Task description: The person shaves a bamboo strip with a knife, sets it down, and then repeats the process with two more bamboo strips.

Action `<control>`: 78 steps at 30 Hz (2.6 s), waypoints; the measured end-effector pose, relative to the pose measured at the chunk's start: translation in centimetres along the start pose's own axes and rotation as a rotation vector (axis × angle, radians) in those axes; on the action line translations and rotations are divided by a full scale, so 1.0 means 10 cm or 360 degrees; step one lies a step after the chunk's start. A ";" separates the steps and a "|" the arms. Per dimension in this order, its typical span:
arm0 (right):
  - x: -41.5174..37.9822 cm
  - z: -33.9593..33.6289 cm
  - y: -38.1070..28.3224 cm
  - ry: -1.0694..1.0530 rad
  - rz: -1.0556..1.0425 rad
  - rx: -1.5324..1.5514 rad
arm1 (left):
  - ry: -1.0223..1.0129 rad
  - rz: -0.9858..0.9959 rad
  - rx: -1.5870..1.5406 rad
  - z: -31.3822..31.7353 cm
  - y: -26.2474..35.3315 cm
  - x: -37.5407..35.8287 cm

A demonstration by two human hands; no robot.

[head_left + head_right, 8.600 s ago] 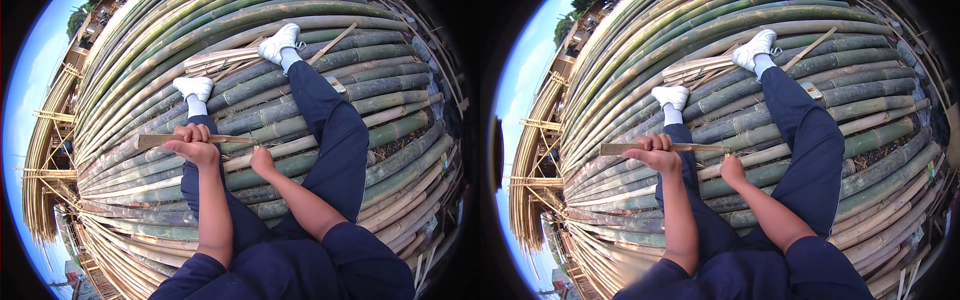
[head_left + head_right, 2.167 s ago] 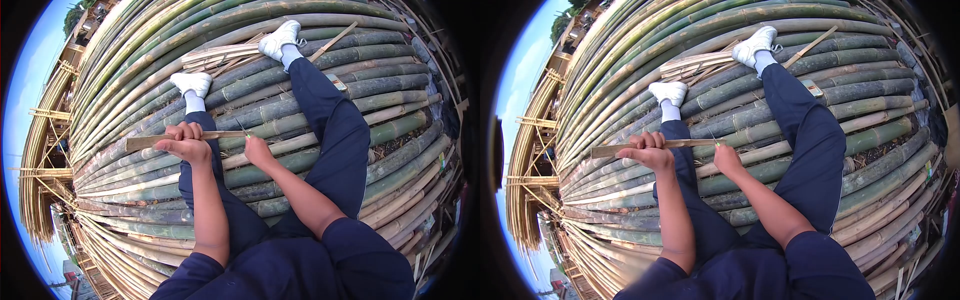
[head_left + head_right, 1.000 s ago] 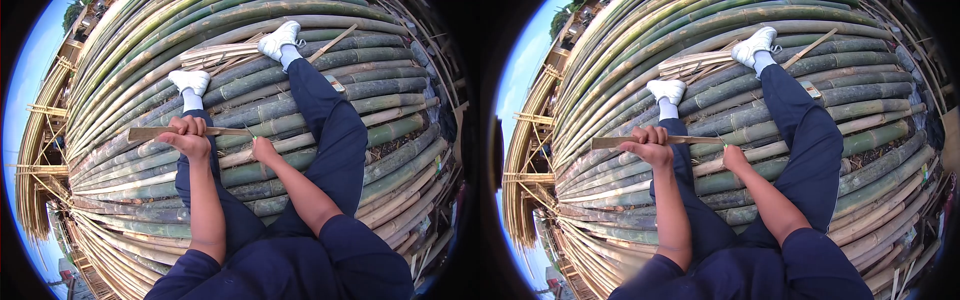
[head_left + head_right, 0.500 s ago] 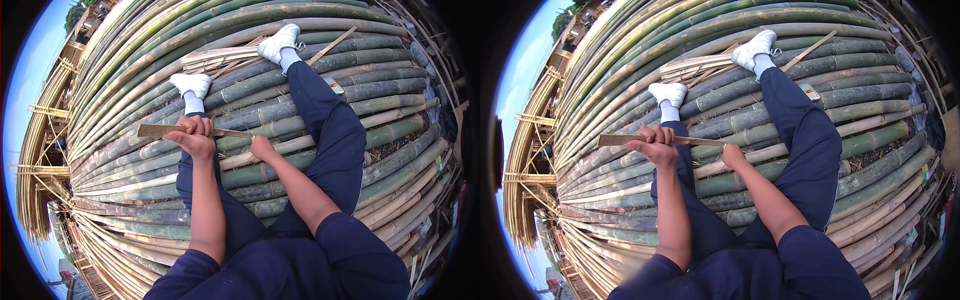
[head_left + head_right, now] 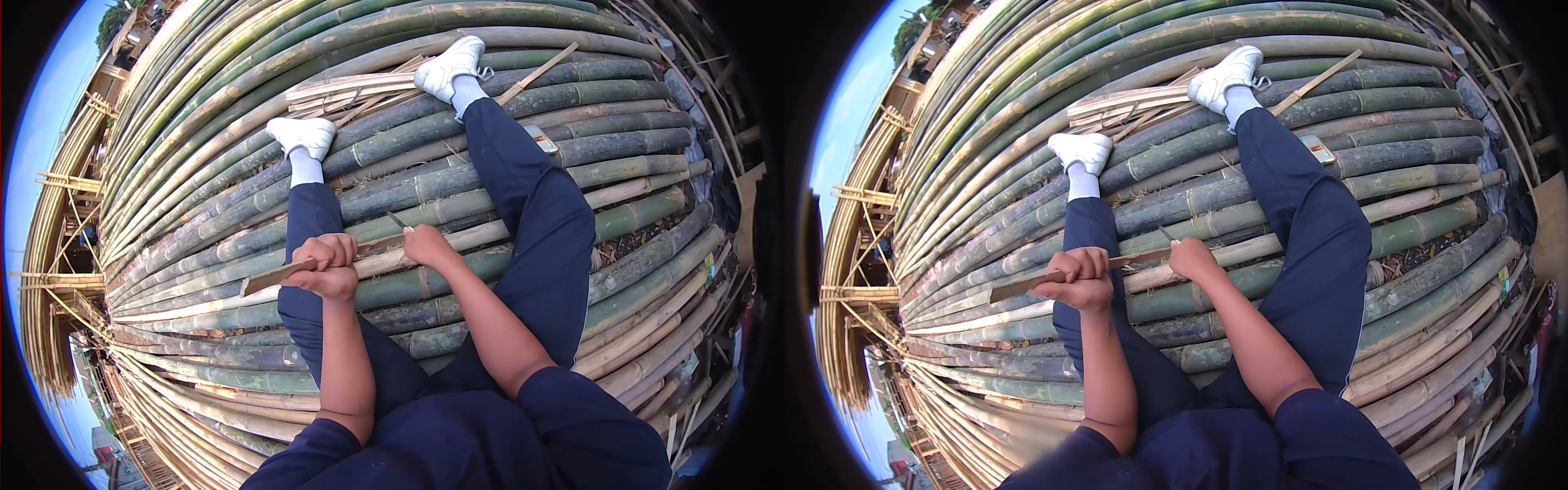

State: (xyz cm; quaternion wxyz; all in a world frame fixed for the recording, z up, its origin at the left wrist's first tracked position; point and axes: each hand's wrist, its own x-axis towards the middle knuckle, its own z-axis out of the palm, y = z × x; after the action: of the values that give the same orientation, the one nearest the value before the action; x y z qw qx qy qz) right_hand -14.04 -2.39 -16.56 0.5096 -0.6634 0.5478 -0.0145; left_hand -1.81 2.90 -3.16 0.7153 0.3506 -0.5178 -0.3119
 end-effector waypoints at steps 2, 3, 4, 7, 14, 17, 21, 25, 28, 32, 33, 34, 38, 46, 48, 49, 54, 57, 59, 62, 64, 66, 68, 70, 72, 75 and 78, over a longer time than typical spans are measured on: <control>0.02 -0.18 0.04 0.0205 0.0086 0.0178 | 0.0168 0.0049 -0.0040 -0.03 0.05 0.04; -0.01 -0.21 0.06 0.0207 0.0085 0.0178 | 0.0222 0.0083 -0.0042 -0.02 0.04 0.05; -0.02 -0.26 0.06 0.0314 0.0065 0.0286 | 0.0221 0.0089 -0.0048 -0.03 0.06 0.06; -0.06 -0.39 0.07 0.0358 0.0065 0.0457 | 0.0173 0.0186 -0.0072 -0.04 0.15 0.07; -0.04 -0.26 0.10 0.0342 -0.0005 0.0363 | 0.0291 0.0212 -0.0020 -0.06 0.10 0.15; -0.17 -0.05 -0.01 0.0466 -0.0086 0.0082 | 0.0262 0.0119 -0.0038 -0.09 0.09 0.20; -0.37 0.36 -0.14 0.0477 -0.0021 0.0074 | 0.0296 0.0085 -0.0046 -0.14 0.08 0.23; -0.30 0.56 -0.09 0.0392 0.0103 0.0102 | 0.0426 0.0102 -0.0024 -0.14 0.07 0.21; -0.15 0.61 0.01 0.0359 0.0076 0.0098 | 0.0473 0.0133 0.0033 -0.09 0.08 0.19; -0.05 0.71 0.09 0.0361 0.0026 0.0073 | 0.0551 0.0158 0.0062 -0.11 0.08 0.21; -0.03 0.72 0.12 0.0357 0.0026 0.0071 | 0.0555 0.0157 0.0064 -0.14 0.08 0.21; 0.01 0.73 0.14 0.0350 0.0000 0.0021 | 0.0557 0.0140 0.0018 -0.17 0.09 0.21; 0.12 0.71 0.22 0.0363 -0.0034 -0.0043 | 0.0509 0.0149 0.0003 -0.17 0.10 0.18; 0.21 0.48 0.29 0.0338 -0.0061 -0.0084 | 0.0522 0.0213 -0.0011 -0.11 0.10 0.07; 0.17 0.46 0.26 0.0331 -0.0109 -0.0096 | 0.0517 0.0257 -0.0005 -0.07 0.08 0.06; 0.11 0.51 0.25 0.0373 -0.0099 -0.0086 | 0.0553 0.0315 0.0027 -0.05 0.08 0.03; -0.08 0.53 0.24 0.0348 -0.0083 -0.0089 | 0.0624 0.0295 0.0274 -0.05 0.17 -0.03; -0.01 0.44 0.21 0.0235 -0.0043 -0.0269 | 0.0807 -0.0075 -0.0033 -0.21 0.04 -0.09; 0.04 0.41 0.19 0.0226 -0.0072 -0.0300 | 0.0822 -0.0073 -0.0114 -0.21 0.06 -0.09; 0.07 0.35 0.12 0.0144 -0.0095 -0.0363 | 0.0824 -0.0052 -0.0163 -0.26 0.05 -0.14; 0.08 0.31 0.07 0.0098 -0.0083 -0.0395 | 0.0717 0.0020 -0.0063 -0.22 0.04 -0.16; 0.08 0.30 0.06 0.0095 -0.0045 -0.0410 | 0.0727 0.0036 -0.0076 -0.24 0.02 -0.16; 0.08 0.33 0.06 0.0116 -0.0025 -0.0409 | 0.0773 0.0013 -0.0136 -0.25 0.00 -0.18; 0.11 0.34 0.08 0.0140 -0.0016 -0.0408 | 0.0736 0.0013 -0.0142 -0.24 -0.01 -0.18; 0.18 0.38 0.10 0.0128 -0.0026 -0.0517 | 0.0692 0.0015 -0.0131 -0.23 -0.01 -0.20; 0.30 0.30 0.11 0.0089 0.0024 -0.0539 | 0.0609 0.0109 -0.0127 -0.16 -0.04 -0.24; 0.52 0.15 0.22 -0.0046 -0.0065 -0.0583 | 0.0656 0.0130 -0.0031 -0.10 -0.08 -0.27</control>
State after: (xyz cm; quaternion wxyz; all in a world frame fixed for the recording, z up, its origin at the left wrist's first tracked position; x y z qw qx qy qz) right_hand -12.63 -5.02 -21.61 0.3878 -0.7561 0.5203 0.0847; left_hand -1.68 4.86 -5.45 0.8215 0.3787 -0.3712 -0.2095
